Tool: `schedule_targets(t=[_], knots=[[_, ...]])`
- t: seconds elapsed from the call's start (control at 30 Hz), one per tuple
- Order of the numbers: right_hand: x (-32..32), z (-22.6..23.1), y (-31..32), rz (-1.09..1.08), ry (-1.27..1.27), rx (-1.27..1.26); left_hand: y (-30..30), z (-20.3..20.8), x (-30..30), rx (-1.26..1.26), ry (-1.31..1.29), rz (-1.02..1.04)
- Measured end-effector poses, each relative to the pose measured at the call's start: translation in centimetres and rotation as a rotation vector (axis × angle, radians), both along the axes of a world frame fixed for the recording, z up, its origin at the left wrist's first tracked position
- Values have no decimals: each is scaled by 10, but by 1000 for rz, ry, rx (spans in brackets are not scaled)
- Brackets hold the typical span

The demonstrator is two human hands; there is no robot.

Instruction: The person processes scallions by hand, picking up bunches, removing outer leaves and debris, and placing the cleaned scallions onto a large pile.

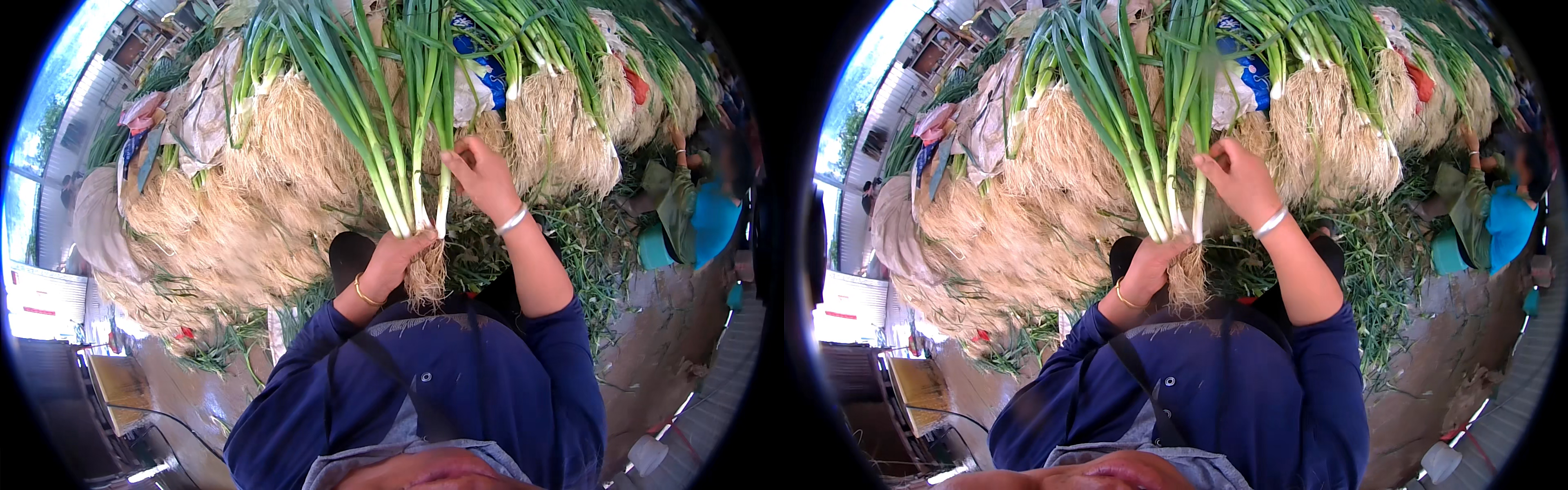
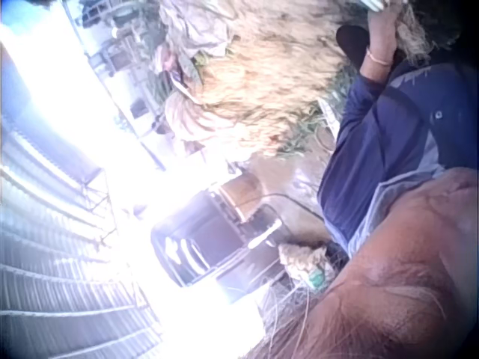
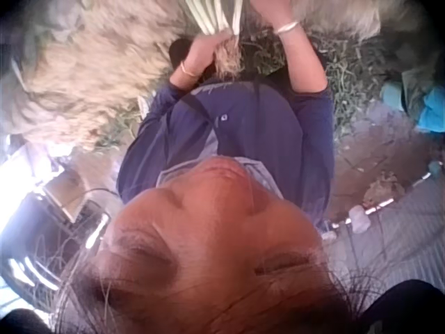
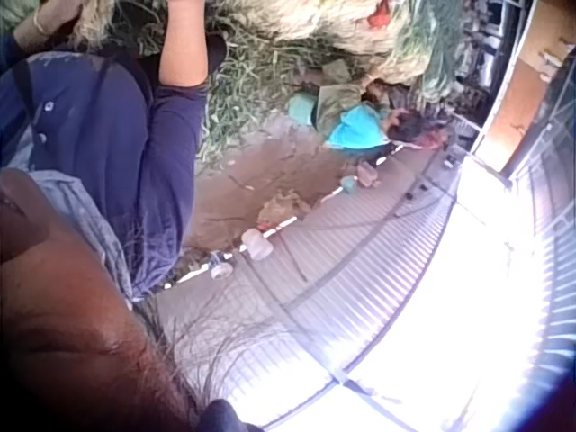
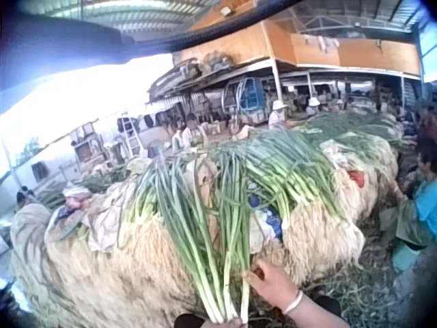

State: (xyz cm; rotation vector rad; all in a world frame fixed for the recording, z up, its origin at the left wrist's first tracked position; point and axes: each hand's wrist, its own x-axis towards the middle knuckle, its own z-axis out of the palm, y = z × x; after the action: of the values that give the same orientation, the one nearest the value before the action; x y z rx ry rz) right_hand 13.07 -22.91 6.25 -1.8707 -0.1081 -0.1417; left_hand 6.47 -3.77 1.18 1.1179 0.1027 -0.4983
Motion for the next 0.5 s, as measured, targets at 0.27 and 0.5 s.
schedule_targets(t=[0.27,0.5], knots=[[-72,-151,-8,225,494,-113,11,7,-1,-57,1,18],[-14,-30,4,-203,-370,-36,0,5,-2,-3,51,12]])
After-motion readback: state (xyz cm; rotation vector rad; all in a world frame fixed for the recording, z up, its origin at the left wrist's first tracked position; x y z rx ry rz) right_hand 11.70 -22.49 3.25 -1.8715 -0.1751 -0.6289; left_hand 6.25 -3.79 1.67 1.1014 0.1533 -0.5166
